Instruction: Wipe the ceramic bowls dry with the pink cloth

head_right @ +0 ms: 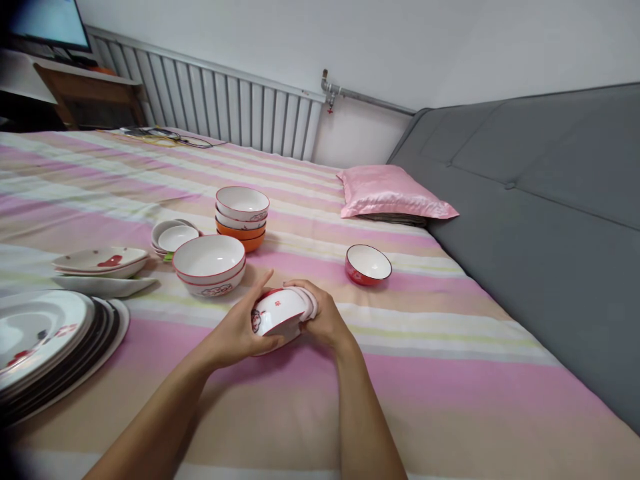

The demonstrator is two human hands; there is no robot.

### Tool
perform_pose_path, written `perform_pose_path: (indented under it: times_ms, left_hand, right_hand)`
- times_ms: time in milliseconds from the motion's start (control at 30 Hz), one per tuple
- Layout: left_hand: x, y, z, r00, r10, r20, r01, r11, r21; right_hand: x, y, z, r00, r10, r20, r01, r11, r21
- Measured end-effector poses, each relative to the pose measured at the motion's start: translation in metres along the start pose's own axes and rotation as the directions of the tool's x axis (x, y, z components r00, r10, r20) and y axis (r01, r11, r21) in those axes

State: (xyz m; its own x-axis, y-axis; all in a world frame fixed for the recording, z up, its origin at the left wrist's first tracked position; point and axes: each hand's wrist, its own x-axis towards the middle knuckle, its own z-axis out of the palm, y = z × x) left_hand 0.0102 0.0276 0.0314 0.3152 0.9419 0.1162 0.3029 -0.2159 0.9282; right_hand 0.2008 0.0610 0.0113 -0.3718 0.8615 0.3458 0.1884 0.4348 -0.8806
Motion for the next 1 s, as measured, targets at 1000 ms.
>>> perform_pose_path:
  times_ms: [1000]
  left_hand:
    - [0.013, -0.011, 0.002, 0.829, -0.548, -0.111, 0.341, 0.653, -0.677]
  right_hand:
    - [0.001, 0.010, -0.007, 0.852, 0.256, -0.456, -0.165, 0.959, 0.229]
